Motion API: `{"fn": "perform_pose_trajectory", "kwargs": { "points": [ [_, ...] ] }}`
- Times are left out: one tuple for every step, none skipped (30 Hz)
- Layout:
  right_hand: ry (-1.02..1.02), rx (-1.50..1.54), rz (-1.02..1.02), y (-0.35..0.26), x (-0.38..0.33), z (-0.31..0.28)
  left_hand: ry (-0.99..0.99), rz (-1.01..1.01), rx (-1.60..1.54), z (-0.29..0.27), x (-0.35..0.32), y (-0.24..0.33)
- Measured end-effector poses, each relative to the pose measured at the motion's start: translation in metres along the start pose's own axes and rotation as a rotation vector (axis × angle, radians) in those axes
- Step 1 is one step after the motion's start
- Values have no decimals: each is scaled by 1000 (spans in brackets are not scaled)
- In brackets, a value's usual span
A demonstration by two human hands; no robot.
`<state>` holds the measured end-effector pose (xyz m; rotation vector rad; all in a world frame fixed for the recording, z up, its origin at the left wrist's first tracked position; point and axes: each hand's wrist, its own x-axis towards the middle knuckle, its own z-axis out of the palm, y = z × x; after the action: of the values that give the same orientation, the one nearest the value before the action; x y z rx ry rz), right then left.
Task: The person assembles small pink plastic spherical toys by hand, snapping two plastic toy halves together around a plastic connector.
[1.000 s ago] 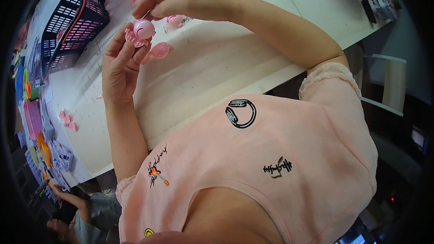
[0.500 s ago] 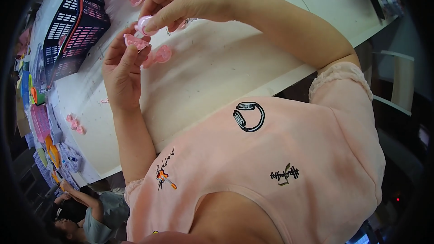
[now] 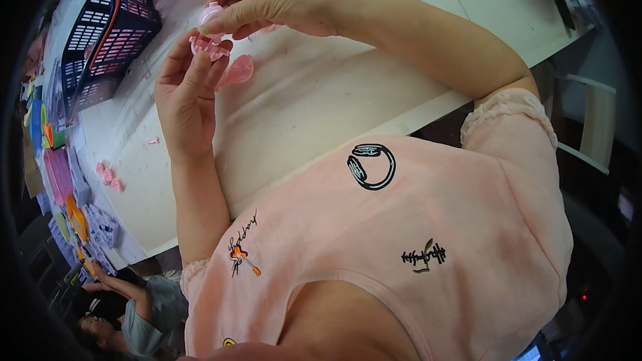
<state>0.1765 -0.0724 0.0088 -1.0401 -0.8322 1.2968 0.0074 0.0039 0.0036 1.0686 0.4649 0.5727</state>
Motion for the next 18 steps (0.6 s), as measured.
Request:
{"fn": "perform_pose_trajectory", "kwargs": {
  "points": [
    [32,-29,51,-4,-1,2,-13,5,-10,-1,0,0],
    [64,-58,101,-6,-2,4,-8,4,-10,-1,-1,0],
    [63,-57,104,-6,-3,6,-6,-19,-51,-2,0,0],
    [85,-70,86,-6,-3,7,-4,-42,-93,-2,0,0],
    [106,-84,67,-6,-3,8,-2,-44,-93,-3,0,0],
    [106,-83,69,-5,-2,8,-10,-42,-113,-4,1,0],
    [66,-86,-3,-2,-1,7,-18,-40,-133,-4,1,0],
    [26,-89,-76,0,-1,6,-17,-41,-133,-4,1,0],
    [26,-88,-74,3,0,6,-13,-46,-131,-4,1,-1],
    [16,-101,-123,6,0,5,-10,-50,-128,-4,1,-1],
    [6,-114,-171,7,0,4,-9,-51,-129,-4,1,-1],
    [7,-115,-171,6,0,5,-10,-53,-137,-4,2,-1],
    [22,-96,-169,3,-1,5,-10,-55,-145,-3,2,-1],
    [37,-77,-168,-1,-2,6,-12,-55,-147,-3,3,0],
    [29,-75,-165,-11,-4,11,1,-45,-152,-5,2,0],
    [109,-170,-35,-28,-8,18,12,-35,-159,-6,1,0],
    [187,-267,95,-36,-10,21,20,-33,-160,-7,0,0],
    [184,-268,95,-36,-11,16,4,-28,-141,-8,0,1]
  ]
}}
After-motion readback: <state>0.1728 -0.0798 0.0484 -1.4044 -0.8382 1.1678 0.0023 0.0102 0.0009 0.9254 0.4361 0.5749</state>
